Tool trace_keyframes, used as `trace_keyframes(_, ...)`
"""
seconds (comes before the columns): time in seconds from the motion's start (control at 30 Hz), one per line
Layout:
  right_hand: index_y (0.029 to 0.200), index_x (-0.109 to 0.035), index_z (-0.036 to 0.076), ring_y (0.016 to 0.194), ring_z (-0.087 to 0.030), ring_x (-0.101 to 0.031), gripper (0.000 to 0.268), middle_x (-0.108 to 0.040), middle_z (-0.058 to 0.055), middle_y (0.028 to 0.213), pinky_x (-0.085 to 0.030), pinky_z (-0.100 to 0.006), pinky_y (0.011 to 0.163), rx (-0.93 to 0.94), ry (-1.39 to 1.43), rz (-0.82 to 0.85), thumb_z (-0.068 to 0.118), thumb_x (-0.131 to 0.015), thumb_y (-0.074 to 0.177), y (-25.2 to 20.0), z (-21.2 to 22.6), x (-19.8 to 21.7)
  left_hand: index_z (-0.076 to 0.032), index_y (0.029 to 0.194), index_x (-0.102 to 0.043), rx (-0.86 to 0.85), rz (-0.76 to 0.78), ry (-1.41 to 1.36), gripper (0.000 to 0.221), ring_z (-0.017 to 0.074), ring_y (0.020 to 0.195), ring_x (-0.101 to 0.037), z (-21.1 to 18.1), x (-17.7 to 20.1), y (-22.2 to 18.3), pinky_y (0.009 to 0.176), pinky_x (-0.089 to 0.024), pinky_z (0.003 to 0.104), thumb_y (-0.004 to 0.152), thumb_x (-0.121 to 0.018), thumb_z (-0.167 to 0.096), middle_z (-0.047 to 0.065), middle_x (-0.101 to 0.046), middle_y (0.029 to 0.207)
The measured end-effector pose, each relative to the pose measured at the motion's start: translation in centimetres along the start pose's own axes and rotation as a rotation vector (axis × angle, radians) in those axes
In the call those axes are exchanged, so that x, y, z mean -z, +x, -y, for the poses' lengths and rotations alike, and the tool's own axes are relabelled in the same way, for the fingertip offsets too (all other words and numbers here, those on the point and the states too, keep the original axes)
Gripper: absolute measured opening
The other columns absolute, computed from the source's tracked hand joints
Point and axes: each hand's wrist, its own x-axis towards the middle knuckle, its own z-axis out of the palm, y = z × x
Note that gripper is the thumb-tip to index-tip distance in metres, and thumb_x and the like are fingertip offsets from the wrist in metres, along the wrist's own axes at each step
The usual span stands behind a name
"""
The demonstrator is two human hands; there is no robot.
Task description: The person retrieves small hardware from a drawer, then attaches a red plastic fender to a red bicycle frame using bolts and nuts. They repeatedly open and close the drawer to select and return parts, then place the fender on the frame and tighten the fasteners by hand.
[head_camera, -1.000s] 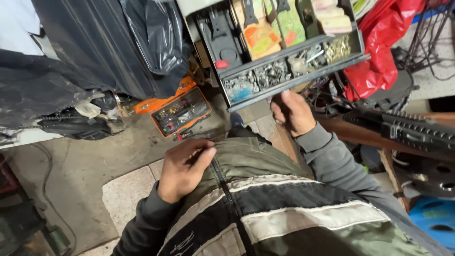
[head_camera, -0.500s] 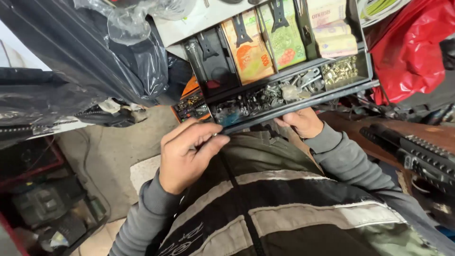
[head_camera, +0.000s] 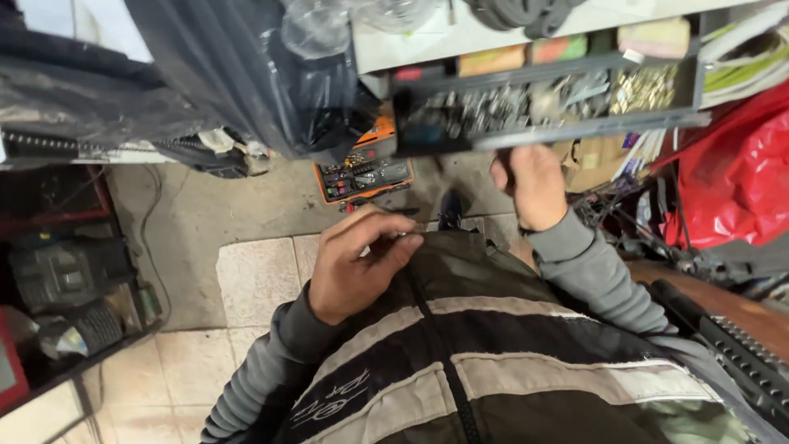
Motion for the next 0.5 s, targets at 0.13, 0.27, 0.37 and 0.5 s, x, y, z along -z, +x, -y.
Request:
trace_keyframes(0.13, 0.096, -0.075, 0.003, 0.050, -0.006, -0.047, 0.060, -0.061, 0.001, 0.065, -0.035, -0.023, 0.046, -0.085, -0.186, -0.144, 0.050, -0.042, 0.113, 3.6, 4.0, -0.1, -0.004, 0.104, -0.071, 0.013, -0.046, 0.026, 0.016, 0.0106, 0.068, -0.057, 0.4, 0.8, -1.7, 0.062, -0.048, 0.025, 0.092, -0.080, -0.008, 0.003, -0.065, 0.087)
trace_keyframes(0.27, 0.104, -0.072, 0.004, 0.049, -0.007, -0.044, 0.043, -0.059, 0.000, 0.068, -0.030, -0.024, 0.043, -0.034, -0.095, -0.172, 0.037, -0.048, 0.115, 6.8, 7.2, 0.9, -0.003, 0.106, -0.071, 0.014, -0.095, -0.008, 0.015, 0.0114, 0.072, -0.060, 1.2, 1.9, -3.7, 0.065, -0.050, 0.025, 0.094, -0.078, -0.008, 0.004, -0.067, 0.090)
trace_keyframes(0.37, 0.107, -0.071, 0.002, 0.052, -0.008, -0.044, 0.031, -0.062, -0.002, 0.076, -0.028, -0.026, 0.044, 0.016, -0.040, -0.089, 0.023, -0.049, 0.114, 9.0, 7.4, 2.0, -0.002, 0.106, -0.070, 0.011, -0.114, 0.004, 0.016, 0.0114, 0.074, -0.062, 2.1, 2.5, -5.1, 0.066, -0.050, 0.025, 0.094, -0.078, -0.009, 0.004, -0.069, 0.093)
trace_keyframes(0.5, 0.113, -0.066, 0.003, 0.056, -0.011, -0.050, 0.015, -0.065, -0.005, 0.081, -0.035, -0.027, 0.047, 0.067, 0.051, -0.074, 0.013, -0.054, 0.110, 11.0, 7.7, 2.2, -0.002, 0.103, -0.071, 0.045, -0.148, 0.023, 0.017, 0.0113, 0.070, -0.060, 2.7, 3.3, -6.1, 0.064, -0.050, 0.025, 0.090, -0.080, -0.010, 0.004, -0.068, 0.087)
